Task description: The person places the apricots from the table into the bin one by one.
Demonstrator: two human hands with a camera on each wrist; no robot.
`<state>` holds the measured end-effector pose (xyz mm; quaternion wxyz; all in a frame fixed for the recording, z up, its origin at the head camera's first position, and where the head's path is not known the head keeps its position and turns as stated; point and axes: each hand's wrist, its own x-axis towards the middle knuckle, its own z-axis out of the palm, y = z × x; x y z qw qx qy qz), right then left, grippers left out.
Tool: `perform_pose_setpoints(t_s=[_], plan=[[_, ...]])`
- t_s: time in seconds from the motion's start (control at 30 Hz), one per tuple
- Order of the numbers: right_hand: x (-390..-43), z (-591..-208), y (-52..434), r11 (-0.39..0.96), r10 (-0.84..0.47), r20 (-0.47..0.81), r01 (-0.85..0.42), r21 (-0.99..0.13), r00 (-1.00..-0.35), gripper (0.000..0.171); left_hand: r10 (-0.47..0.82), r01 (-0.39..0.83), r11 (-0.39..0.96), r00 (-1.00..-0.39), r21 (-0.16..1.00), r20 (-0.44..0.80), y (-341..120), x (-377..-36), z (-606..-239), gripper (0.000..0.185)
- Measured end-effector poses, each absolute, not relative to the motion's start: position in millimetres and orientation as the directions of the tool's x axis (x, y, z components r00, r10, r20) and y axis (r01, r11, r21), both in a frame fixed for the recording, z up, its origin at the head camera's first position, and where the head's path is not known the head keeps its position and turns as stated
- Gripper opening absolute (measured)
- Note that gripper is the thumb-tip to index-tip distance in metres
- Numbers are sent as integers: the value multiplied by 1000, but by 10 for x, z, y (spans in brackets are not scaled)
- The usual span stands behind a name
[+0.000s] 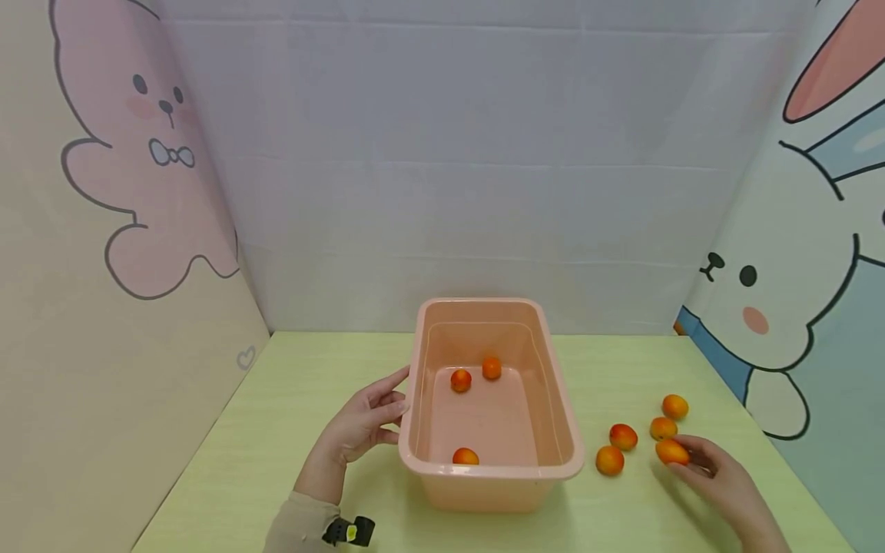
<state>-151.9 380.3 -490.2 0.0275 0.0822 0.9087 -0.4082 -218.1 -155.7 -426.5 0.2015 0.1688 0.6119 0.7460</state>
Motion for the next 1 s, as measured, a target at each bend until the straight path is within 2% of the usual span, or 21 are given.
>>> perform_pose_setpoints(t_s=[0.23,0.37,0.5,0.83,1.0], plan=[[-1529,-4710,3699,608,118,20,56,-792,-993,64,506,-99,-176,-863,979,4,-1557,-2175,-4258,68],[-1569,-4589,3631,555,80,146,-78,-828,-986,56,507,-103,-179,-862,978,2,-1559,-2173,-4250,68],[-1647,-4440,3558,550,39,249,-187,-814,-968,52,511,-105,-182,-860,978,3,-1561,-2174,-4243,68],[-1884,-3914,3339,568,-48,312,-283,-773,-949,50,504,-105,-165,-864,981,-7,-1559,-2181,-4249,67],[-2063,-3632,3167,537,-135,391,-399,-743,-910,46,508,-103,-159,-862,982,-8,-1565,-2186,-4251,67]])
